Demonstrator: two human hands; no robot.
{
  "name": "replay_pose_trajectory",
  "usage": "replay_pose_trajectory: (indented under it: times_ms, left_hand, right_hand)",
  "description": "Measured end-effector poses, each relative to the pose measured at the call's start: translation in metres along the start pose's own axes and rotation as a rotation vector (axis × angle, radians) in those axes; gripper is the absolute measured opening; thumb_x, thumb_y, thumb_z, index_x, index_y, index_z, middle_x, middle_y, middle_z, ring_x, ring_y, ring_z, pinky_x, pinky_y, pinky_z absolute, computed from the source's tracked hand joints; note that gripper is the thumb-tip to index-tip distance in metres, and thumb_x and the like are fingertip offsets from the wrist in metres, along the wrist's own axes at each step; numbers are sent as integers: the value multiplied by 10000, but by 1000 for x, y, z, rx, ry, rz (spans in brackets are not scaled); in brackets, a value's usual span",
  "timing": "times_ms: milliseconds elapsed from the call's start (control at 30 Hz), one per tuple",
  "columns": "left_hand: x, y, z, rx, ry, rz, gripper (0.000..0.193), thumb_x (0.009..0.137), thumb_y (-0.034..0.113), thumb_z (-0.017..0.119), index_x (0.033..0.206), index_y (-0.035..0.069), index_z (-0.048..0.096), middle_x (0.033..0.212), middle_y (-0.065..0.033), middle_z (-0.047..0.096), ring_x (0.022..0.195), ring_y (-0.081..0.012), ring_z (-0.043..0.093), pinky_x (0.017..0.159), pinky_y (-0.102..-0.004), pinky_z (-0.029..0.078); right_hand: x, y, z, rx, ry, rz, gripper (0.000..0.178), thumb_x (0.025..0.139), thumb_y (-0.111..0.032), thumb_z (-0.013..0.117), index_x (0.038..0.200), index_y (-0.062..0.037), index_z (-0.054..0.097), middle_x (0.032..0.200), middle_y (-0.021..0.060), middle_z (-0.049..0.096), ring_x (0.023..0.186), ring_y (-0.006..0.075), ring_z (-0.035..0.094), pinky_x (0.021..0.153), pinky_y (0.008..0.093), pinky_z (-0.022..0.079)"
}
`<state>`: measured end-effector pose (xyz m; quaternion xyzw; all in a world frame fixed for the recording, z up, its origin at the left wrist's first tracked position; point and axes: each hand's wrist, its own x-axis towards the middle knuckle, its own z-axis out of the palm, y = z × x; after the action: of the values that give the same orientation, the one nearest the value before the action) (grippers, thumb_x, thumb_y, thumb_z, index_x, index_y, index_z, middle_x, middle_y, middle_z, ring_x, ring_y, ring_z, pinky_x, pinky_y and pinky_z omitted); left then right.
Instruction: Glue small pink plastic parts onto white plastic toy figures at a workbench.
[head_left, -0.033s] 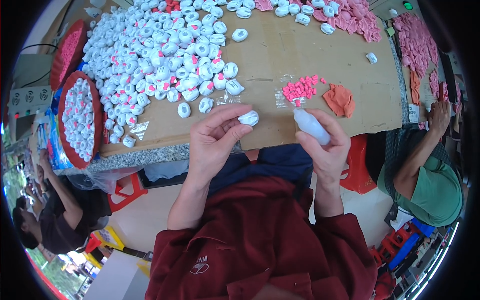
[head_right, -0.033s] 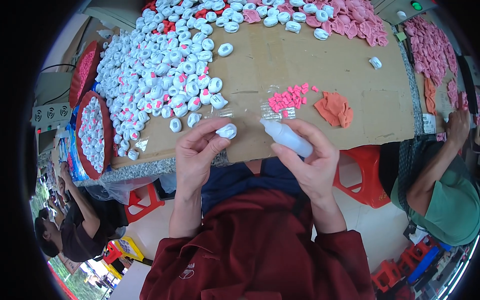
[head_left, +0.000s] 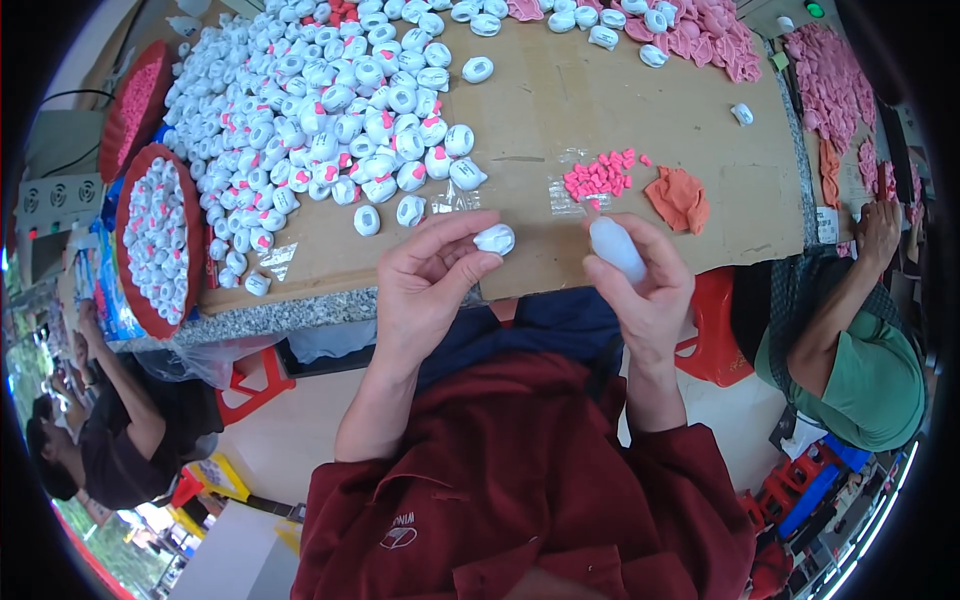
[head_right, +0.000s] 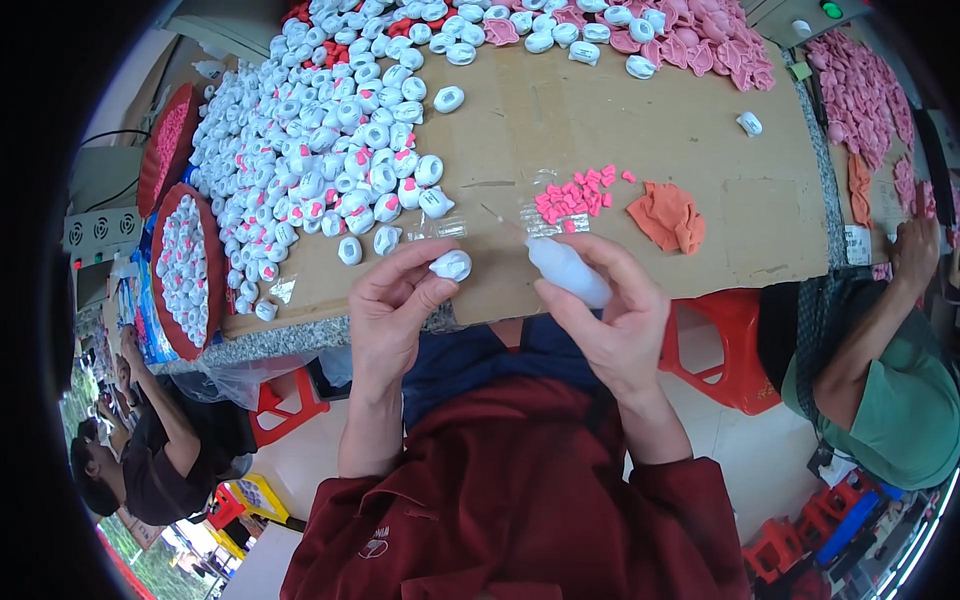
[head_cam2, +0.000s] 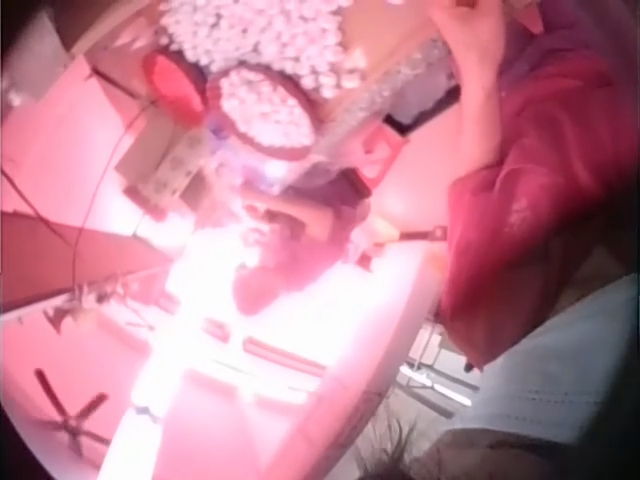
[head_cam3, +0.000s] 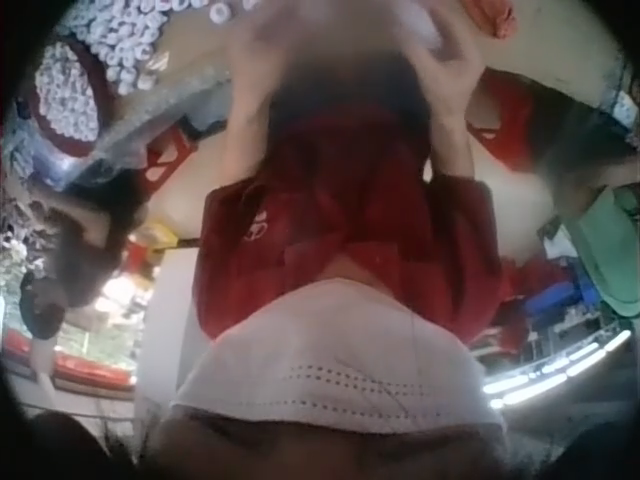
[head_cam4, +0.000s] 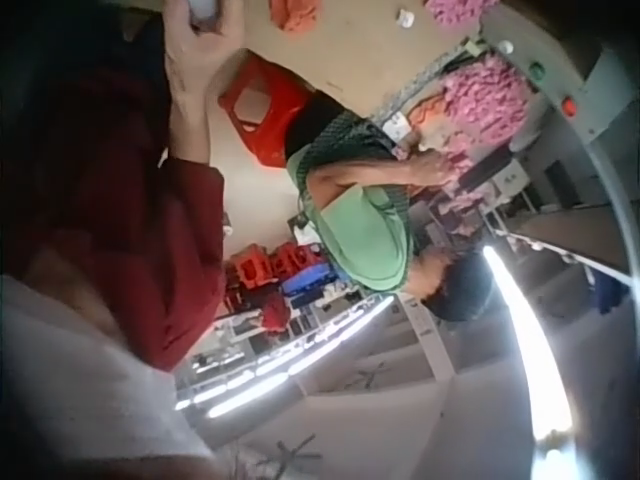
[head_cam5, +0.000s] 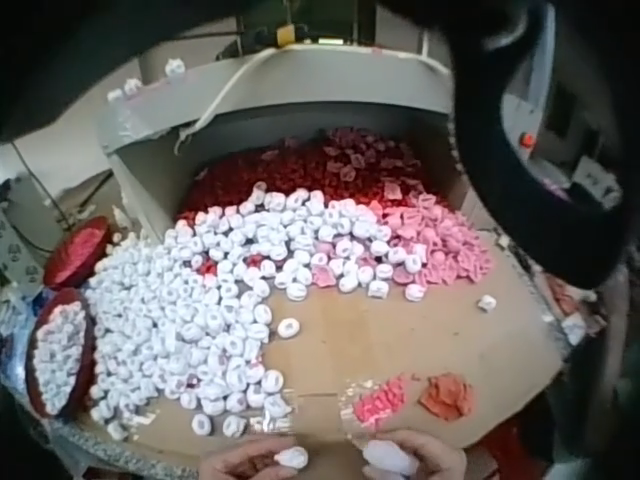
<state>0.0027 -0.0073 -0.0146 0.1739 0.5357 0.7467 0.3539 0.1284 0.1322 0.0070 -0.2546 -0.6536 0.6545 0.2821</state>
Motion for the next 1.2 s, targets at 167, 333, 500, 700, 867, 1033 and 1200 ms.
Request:
replay_pose_trajectory:
  times_ms: [167,333,500,700,867,1033,1200]
  left_hand:
    - [-9,3,1,-25,8,-31,290,752,-94,591,1032,-43,534,962,-92,598,865,-132,583,763,-226,476]
    - [-15,3,-1,-35,38,-70,267,761,-83,586,1020,-45,532,971,-110,599,893,-144,584,753,-232,493]
    - [-20,1,4,-84,15,-96,269,760,-86,585,1024,-48,542,988,-112,593,904,-150,581,785,-244,483]
    - [-19,-3,15,-46,3,-129,289,757,-93,584,1040,-52,538,987,-111,592,921,-156,577,817,-256,467]
    - [-17,-6,16,-34,-8,-147,282,762,-103,570,1039,-56,537,1008,-116,574,925,-166,578,788,-251,481]
    - [-16,-6,24,15,8,-97,273,757,-87,580,1027,-63,547,981,-129,596,892,-162,587,781,-250,485]
    - [-16,-8,28,6,-19,-79,267,767,-97,571,1028,-41,568,992,-84,562,794,-124,589,630,-210,483]
  right_hand:
    - [16,18,20,-367,-44,-214,304,676,29,661,964,-2,570,948,70,574,873,141,534,764,255,419]
    - [15,10,20,-424,10,-243,335,660,-35,701,967,-18,568,887,58,577,808,155,541,738,254,423]
    - [10,11,-16,-607,194,-229,264,676,-24,675,930,-21,601,859,50,586,804,165,527,722,273,411]
    - [22,18,-8,-803,154,-266,117,679,-20,656,794,-21,636,797,67,589,794,198,510,717,293,408]
    - [24,22,-8,-736,118,-353,120,687,10,637,804,-16,635,780,63,590,757,189,518,660,277,409]
    - [0,2,-11,-322,-48,-129,122,683,27,640,802,-1,639,758,66,603,702,155,525,615,244,407]
    - [-9,9,-3,-439,-43,-402,197,634,-5,692,826,-40,668,732,41,583,677,159,506,566,254,403]
